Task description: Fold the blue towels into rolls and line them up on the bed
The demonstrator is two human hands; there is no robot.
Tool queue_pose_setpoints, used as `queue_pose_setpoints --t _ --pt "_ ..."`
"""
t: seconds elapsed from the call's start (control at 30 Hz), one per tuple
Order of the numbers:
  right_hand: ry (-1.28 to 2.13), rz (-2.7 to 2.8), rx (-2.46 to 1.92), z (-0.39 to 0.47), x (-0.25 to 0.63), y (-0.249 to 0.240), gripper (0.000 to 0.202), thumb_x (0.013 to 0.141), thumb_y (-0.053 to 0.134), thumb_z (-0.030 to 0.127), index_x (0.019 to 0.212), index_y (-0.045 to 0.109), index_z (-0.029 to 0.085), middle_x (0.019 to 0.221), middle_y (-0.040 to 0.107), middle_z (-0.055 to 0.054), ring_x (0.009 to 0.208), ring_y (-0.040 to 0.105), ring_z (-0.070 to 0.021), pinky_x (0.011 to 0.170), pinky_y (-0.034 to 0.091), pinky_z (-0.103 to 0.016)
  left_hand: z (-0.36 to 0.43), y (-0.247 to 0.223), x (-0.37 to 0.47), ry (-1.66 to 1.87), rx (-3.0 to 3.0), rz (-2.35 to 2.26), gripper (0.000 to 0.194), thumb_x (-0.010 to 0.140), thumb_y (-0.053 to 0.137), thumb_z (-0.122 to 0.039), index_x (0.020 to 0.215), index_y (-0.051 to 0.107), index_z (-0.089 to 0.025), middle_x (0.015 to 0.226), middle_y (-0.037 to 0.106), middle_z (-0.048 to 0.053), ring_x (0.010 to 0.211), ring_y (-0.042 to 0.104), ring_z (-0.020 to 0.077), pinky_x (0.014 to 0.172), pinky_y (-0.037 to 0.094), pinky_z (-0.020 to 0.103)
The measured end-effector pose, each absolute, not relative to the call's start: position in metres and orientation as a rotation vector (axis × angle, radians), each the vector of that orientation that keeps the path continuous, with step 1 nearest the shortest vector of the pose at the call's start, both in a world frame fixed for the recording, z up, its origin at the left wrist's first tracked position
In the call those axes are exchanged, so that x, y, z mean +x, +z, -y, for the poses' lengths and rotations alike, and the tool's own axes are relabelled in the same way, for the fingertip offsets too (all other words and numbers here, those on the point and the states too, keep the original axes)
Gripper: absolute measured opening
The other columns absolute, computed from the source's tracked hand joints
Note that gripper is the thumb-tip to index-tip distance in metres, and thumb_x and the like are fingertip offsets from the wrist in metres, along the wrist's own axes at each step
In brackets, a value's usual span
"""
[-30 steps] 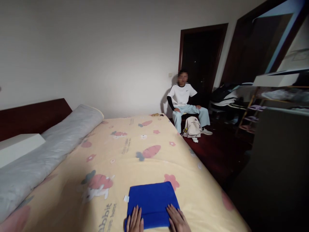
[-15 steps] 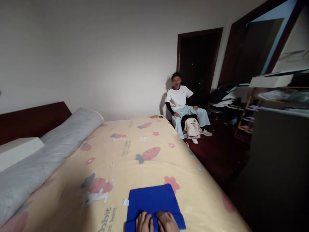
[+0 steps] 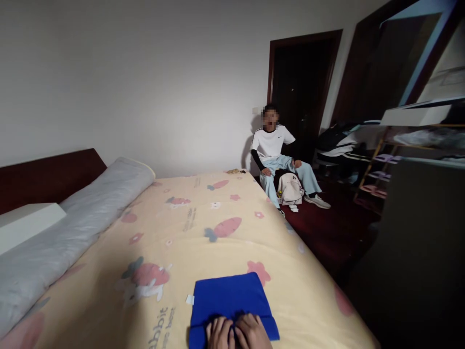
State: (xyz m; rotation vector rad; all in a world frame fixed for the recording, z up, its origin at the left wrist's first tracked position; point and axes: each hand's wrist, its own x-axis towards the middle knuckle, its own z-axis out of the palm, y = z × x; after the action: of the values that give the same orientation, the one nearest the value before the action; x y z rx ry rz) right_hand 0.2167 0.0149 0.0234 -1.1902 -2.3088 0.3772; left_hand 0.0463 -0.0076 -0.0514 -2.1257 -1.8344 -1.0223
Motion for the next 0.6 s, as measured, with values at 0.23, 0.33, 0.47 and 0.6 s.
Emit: queue_pose_setpoints --t 0.23,0.33,0.47,0.6 --pt "0.221 2.073 -1.429 -0.038 0.273 0.013 0.033 0.097 0.040 0.042 0.109 0.068 0.030 0.115 0.070 -0.005 0.106 0.063 -0.0241 0.087 0.046 -0.038 0.009 -0.027 0.001 -0.731 -1.709 2.353 0.036 0.088 0.038 -0.029 0.099 0.072 -0.029 0.110 0.073 0.006 0.106 0.063 0.0245 0.088 0.045 0.044" --pt "0.216 2.022 -1.547 -0.036 0.293 0.011 0.036 0.097 0.038 0.042 0.110 0.069 0.028 0.119 0.069 -0.007 0.110 0.062 -0.0261 0.090 0.046 -0.041 0.017 -0.025 -0.014 -0.691 -1.535 2.393 0.037 0.089 0.037 -0.029 0.101 0.072 -0.027 0.115 0.071 0.008 0.109 0.062 0.0269 0.087 0.045 0.046" --pt "0.332 2.241 -1.320 -0.025 0.261 0.012 0.038 0.098 0.037 0.041 0.124 0.063 0.031 0.129 0.064 -0.004 0.118 0.059 -0.0233 0.098 0.043 -0.037 0.011 -0.044 0.027 -0.883 -1.760 2.151 0.036 0.087 0.039 -0.023 0.097 0.073 -0.027 0.107 0.074 0.006 0.102 0.065 0.0222 0.087 0.047 0.039" --pt "0.487 2.421 -1.103 -0.030 0.219 0.015 0.039 0.098 0.039 0.043 0.132 0.056 0.035 0.134 0.060 0.001 0.122 0.057 -0.0200 0.101 0.042 -0.033 -0.010 -0.052 0.061 -0.944 -2.049 1.984 0.038 0.081 0.043 -0.019 0.102 0.074 -0.026 0.105 0.075 0.006 0.101 0.066 0.0205 0.087 0.050 0.034"
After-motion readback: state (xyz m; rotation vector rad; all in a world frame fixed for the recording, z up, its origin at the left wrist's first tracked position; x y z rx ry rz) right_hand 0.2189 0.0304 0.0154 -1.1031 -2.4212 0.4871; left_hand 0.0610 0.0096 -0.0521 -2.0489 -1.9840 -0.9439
